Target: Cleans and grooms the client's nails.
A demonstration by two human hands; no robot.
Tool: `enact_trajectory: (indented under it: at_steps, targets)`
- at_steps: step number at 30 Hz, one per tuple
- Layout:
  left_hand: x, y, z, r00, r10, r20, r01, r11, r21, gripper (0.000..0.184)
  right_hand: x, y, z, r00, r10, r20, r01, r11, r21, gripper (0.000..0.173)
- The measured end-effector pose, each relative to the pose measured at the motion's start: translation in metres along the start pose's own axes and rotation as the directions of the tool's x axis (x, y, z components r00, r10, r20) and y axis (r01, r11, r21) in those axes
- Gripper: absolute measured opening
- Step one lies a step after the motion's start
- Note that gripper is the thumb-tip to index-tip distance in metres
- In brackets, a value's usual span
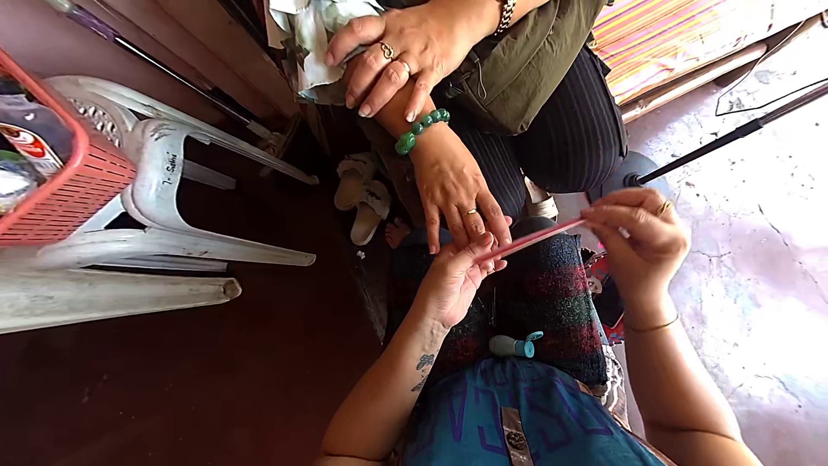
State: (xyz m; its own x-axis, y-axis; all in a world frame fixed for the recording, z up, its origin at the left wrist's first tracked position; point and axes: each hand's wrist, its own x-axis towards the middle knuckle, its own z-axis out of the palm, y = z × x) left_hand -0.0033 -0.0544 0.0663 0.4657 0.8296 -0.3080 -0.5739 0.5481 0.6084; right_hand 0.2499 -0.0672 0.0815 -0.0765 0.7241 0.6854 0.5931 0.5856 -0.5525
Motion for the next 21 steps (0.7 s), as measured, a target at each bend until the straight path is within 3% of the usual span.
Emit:
enact_trajectory:
  at_steps: [3,7,12,16,19,21]
  targets:
    - [0.003,0.002,0.010,1.000,0.020,-0.007,-0.020,1.000,0.013,0.021,-0.010,-0.009,0.011,0.998,-0.059,0.022,0.060,0.996,-0.059,0.005]
    - [0.003,0.001,0.012,0.999,0.031,-0.010,-0.031,0.999,-0.023,0.017,0.003,0.021,-0.003,0.971,0.123,-0.206,-0.153,0.979,-0.136,0.011]
    - [0.003,0.005,0.012,0.999,-0.007,-0.045,0.006,0.999,-0.032,0.014,0.012,-0.004,0.023,0.987,-0.154,0.054,0.155,0.988,-0.013,0.006]
    - [0.003,0.003,0.014,0.995,-0.007,-0.095,0.003,0.999,-0.040,0.014,0.029,0.019,0.034,0.994,-0.095,-0.053,0.086,0.985,-0.150,0.010]
    - [0.003,0.004,0.012,0.995,-0.006,-0.100,0.004,1.000,-0.021,0.017,0.042,0.007,0.039,0.972,-0.223,0.081,0.223,0.975,0.001,0.010]
    - [0.003,0.003,0.010,0.996,0.007,-0.086,-0.009,1.000,-0.028,0.017,0.049,0.019,0.041,0.978,-0.191,0.086,0.191,0.982,0.010,0.010]
